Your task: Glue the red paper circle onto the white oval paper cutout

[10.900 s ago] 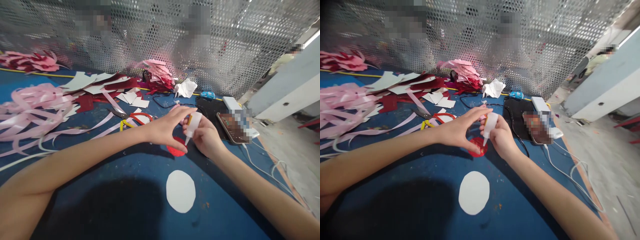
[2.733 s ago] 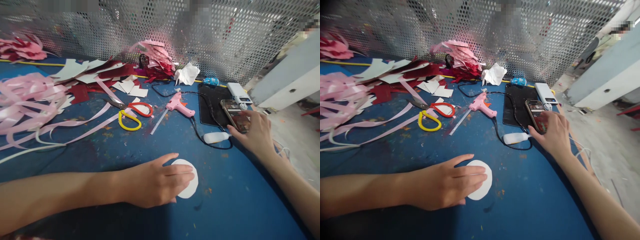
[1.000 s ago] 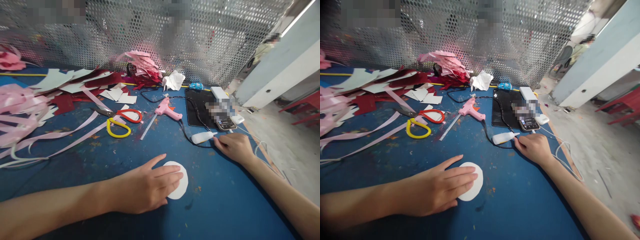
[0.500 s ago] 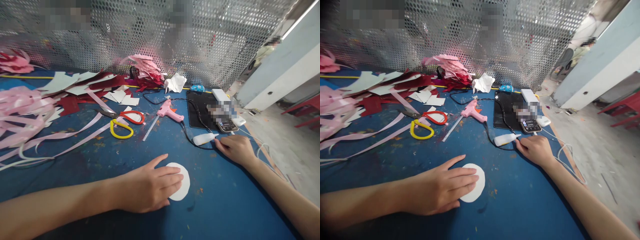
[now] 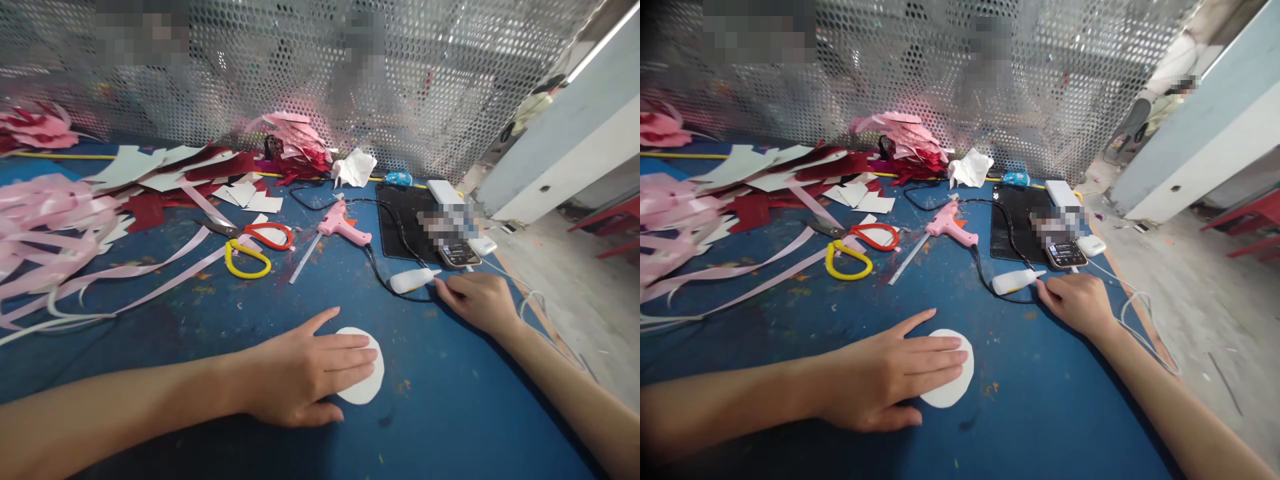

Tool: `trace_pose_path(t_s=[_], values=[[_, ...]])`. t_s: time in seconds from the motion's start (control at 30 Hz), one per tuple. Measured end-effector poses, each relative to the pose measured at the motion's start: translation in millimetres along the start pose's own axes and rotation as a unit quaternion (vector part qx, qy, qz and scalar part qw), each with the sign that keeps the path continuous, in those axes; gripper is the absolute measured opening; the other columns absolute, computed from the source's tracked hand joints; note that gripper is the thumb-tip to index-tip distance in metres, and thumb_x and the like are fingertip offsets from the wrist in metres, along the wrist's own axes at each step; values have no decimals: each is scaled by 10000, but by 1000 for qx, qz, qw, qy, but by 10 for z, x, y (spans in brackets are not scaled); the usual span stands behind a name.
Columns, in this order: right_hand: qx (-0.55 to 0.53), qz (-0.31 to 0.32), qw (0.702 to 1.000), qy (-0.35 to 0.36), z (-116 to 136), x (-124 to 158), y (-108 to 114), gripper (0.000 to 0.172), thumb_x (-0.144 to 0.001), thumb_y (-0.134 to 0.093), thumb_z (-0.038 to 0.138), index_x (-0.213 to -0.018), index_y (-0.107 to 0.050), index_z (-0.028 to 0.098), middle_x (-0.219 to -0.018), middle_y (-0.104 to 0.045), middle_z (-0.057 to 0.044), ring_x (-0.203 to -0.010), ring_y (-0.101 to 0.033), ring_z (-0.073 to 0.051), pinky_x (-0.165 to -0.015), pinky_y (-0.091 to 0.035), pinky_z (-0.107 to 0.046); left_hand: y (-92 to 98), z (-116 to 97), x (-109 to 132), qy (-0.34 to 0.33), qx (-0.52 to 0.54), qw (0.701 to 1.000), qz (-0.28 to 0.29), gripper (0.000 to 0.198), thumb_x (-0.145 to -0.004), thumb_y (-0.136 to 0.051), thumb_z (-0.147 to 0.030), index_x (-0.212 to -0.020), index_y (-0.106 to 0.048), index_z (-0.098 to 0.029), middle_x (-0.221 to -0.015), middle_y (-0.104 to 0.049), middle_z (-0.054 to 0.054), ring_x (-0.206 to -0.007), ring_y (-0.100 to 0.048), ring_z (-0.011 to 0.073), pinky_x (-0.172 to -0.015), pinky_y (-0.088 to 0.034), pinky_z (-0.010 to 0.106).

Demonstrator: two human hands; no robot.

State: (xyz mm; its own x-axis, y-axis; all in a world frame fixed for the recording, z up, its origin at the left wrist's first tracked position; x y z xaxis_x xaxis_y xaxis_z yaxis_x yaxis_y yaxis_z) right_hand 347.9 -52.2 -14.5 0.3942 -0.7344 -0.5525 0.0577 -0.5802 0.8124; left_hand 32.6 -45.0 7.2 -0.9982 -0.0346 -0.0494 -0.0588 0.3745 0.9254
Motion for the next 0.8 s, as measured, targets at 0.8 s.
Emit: trace_pose_path(t_s=[0.8], values=[[123, 16, 941, -314, -424, 110, 65, 327, -805, -490, 489, -773, -628, 194, -687, -676, -49, -658, -612, -205, -609, -389, -291, 50, 20, -3, 22, 80, 996, 12, 524, -900, -493, -348, -1393, -373, -214, -1435, -427, 99, -1358, -347, 240, -1160, -73, 491]])
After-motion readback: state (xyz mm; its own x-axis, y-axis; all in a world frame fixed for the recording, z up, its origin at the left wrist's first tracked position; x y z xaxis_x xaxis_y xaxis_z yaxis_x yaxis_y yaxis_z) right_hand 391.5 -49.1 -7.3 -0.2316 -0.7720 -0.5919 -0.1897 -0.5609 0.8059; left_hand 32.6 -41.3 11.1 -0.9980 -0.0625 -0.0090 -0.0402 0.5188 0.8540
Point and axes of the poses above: each hand's wrist, its own x-axis away from the middle knuckle, its own y-axis out of the back of the hand, z = x × y, the point moved 2 cm from there along -x, towards the middle knuckle
